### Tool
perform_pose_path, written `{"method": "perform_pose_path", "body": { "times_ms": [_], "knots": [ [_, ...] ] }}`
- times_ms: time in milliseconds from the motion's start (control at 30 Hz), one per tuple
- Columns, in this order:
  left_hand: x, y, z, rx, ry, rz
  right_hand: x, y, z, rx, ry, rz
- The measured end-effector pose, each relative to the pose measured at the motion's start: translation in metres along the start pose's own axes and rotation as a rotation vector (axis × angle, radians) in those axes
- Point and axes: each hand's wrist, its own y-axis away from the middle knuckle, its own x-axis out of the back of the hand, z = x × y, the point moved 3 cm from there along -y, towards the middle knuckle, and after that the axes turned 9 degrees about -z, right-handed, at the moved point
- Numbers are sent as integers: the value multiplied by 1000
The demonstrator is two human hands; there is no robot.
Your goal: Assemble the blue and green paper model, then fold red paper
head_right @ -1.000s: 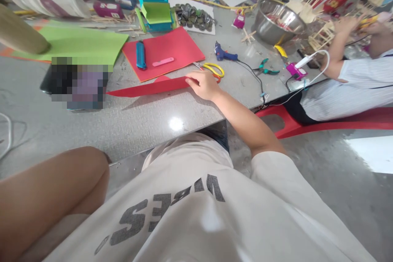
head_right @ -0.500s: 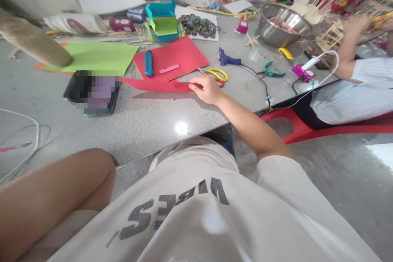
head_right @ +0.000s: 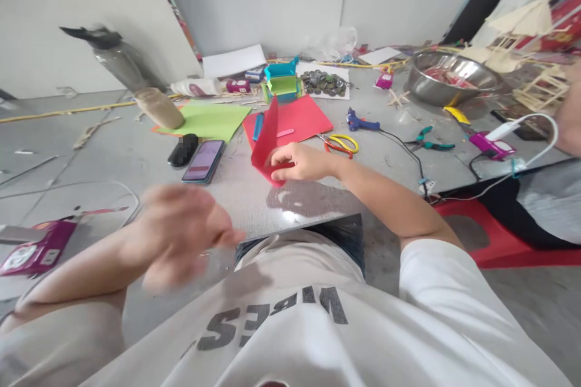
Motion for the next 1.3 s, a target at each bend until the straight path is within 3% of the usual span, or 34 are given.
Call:
{"method": "perform_pose_path", "body": {
  "times_ms": [67,100,167,233,367,400,500,633,767,867,967,1033,1133,1300],
  "knots": [
    [6,-15,-11,-65,1,51,5,-12,-9,55,-71,-223],
    [7,-24,-16,-68,33,17,8,-16,-11,85,-125,-289],
    [7,-40,-30,89,69,-149,11,-24,-7,125,-265,-326],
    [4,-48,-39,241,131,-237,11,-27,6,103,-457,-253],
    [-9,-50,-44,362,432,-242,3,-24,36,1,-854,182],
    [-13,-50,-43,367,531,-225,0,-23,41,-15,-900,239],
    [-25,-47,-41,423,826,-170,-8,-26,49,-73,-925,293],
    [-43,-39,-40,668,1139,-180,-11,-33,59,-163,-841,474],
    [-56,-34,-48,899,1103,-192,-11,-32,69,-234,-808,567],
    [-57,-34,-59,1030,928,-42,-9,-27,71,-305,-813,415],
    [-51,-36,-73,1009,673,121,-2,-20,73,-359,-800,260],
    [-48,-35,-82,942,497,161,5,-16,76,-386,-779,268],
    [-50,-29,-95,889,380,84,11,-14,80,-374,-739,317],
    [-61,-21,-94,643,519,-125,9,-19,86,-317,-624,405]
  ]
}}
